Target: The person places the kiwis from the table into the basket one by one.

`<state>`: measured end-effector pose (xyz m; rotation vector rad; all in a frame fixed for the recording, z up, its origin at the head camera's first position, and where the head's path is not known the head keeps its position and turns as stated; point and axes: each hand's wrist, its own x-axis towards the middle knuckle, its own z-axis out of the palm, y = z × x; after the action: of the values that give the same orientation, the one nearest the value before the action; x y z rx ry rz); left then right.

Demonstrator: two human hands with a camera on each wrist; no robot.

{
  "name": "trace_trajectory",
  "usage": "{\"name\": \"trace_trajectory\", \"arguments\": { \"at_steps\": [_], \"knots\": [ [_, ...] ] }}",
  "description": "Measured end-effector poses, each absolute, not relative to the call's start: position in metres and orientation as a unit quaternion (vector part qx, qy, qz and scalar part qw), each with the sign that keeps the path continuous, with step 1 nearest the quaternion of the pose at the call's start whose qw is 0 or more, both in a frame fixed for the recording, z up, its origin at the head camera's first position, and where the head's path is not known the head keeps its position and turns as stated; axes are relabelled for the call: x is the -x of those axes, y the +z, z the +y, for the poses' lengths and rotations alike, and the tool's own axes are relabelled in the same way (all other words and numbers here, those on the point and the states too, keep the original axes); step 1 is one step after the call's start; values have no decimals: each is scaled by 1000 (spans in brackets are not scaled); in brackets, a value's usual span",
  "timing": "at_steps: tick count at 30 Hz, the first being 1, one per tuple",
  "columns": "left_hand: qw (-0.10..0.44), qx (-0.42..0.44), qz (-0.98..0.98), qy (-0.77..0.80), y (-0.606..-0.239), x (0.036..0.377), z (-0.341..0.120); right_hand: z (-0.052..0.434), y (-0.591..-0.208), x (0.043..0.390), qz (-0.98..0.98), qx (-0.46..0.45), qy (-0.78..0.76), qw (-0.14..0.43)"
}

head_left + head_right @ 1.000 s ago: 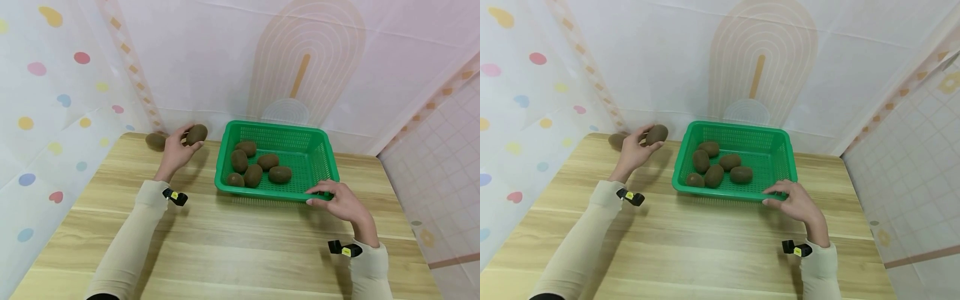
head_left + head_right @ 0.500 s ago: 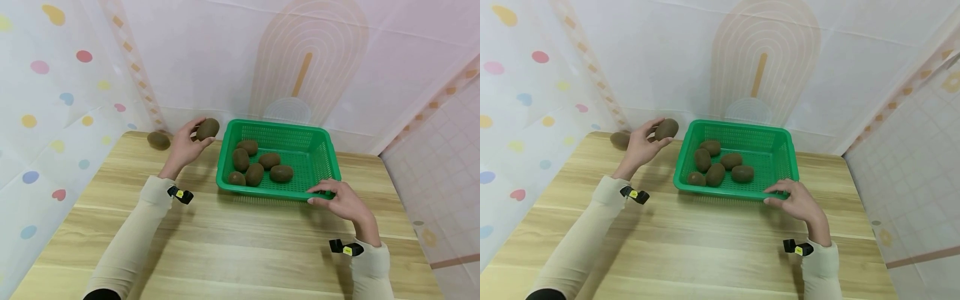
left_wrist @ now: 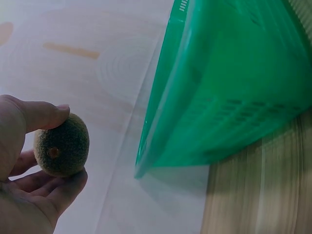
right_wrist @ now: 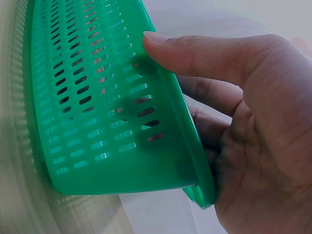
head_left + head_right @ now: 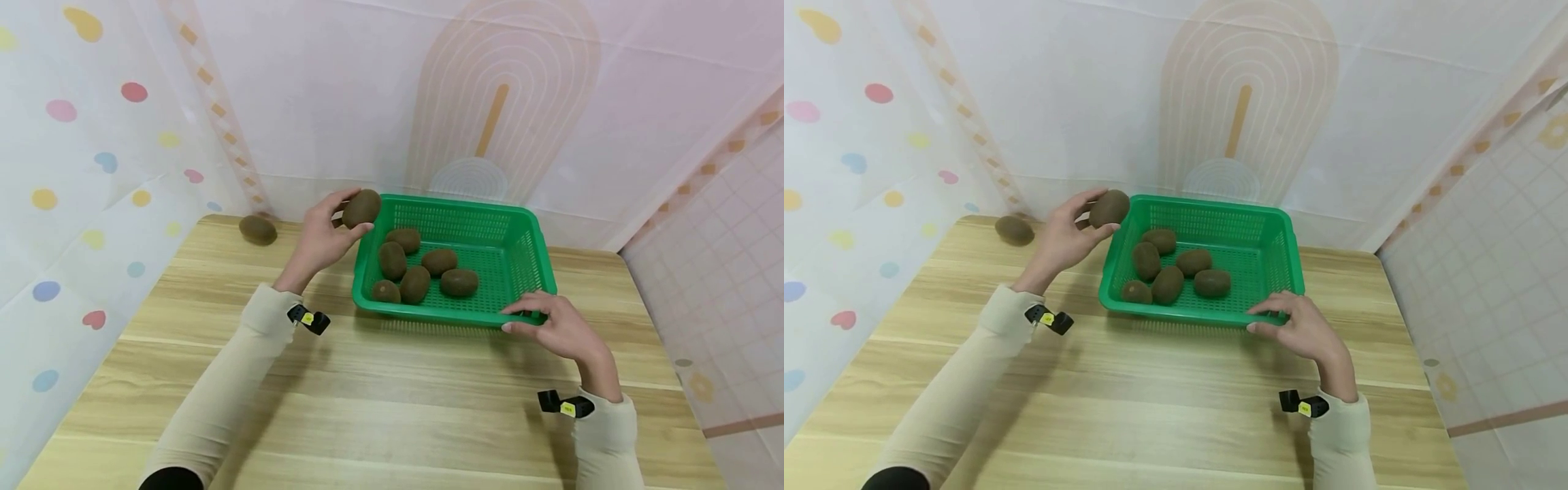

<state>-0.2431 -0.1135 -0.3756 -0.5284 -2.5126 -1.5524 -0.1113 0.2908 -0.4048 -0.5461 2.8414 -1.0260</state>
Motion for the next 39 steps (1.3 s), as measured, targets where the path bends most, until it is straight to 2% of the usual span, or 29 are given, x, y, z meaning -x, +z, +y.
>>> {"name": "trace_trajectory", "arguments": {
  "at_steps": [29, 34, 39],
  "knots": [
    [34, 226, -856, -464, -371, 249, -64, 291, -407, 112, 923, 173, -341, 42],
    [17, 230, -852, -470, -374, 250, -60, 290, -408, 111, 923, 176, -341, 42],
    [23, 226, -851, -474, -377, 251, -66, 289, -408, 112, 923, 178, -339, 40]
  ]
}}
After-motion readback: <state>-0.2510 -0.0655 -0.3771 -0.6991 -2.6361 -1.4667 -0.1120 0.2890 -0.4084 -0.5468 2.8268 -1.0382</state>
